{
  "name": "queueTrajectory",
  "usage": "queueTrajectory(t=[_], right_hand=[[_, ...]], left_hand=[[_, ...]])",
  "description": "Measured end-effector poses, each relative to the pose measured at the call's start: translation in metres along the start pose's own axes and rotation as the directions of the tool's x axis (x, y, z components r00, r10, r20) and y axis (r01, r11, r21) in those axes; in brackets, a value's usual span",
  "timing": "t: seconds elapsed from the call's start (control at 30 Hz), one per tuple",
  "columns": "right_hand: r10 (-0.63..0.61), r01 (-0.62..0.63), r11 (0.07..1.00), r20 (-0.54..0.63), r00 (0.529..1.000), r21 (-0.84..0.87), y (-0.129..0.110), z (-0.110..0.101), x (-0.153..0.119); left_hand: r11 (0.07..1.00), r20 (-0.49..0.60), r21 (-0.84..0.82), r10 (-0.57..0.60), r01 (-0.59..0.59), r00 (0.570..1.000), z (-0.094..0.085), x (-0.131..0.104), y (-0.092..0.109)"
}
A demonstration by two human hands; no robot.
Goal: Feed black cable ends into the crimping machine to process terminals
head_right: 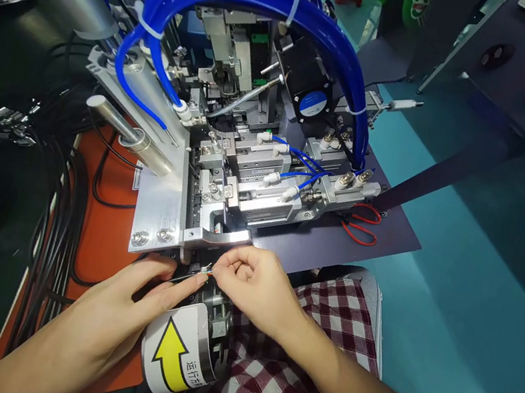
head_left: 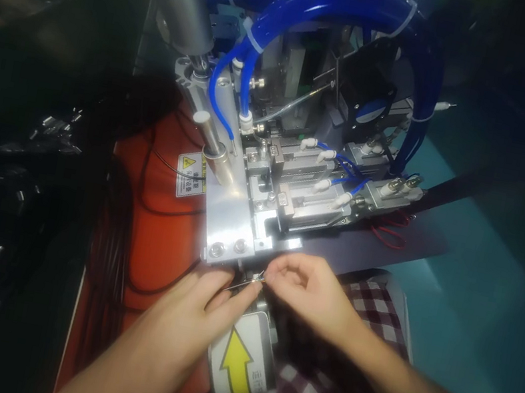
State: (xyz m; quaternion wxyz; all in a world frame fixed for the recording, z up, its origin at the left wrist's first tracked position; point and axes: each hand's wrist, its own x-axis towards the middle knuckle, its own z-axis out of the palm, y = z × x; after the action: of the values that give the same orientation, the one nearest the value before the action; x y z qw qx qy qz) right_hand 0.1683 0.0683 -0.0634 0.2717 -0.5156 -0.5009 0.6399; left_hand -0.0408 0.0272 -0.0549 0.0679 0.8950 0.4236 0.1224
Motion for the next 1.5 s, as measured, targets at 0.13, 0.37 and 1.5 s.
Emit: queueTrajectory(t=[0.13, 0.37, 1.5], right_hand=[[-0.37, 0.328, 0.867, -0.043, 0.928, -0.376, -0.001, 0.001, -0.006], [-0.649, 0.528, 0.347, 0.208, 0.732, -0.775, -0.009, -0.004, -0.009], [-0.237, 0.219, 0.969, -0.178, 0.955, -0.115, 0.004, 0.026, -0.012]], left_hand=[[1.0, 0.012, -0.015, -0.001, 0.001, 1.0, 0.001, -0.001, 0.0], [1.0, 0.044, -0.029, -0.008, 0.009, 0.999, 0.001, -0.003, 0.0], [0.997, 0.016, -0.061, 0.04, -0.039, 0.999, -0.003, 0.0, -0.001]])
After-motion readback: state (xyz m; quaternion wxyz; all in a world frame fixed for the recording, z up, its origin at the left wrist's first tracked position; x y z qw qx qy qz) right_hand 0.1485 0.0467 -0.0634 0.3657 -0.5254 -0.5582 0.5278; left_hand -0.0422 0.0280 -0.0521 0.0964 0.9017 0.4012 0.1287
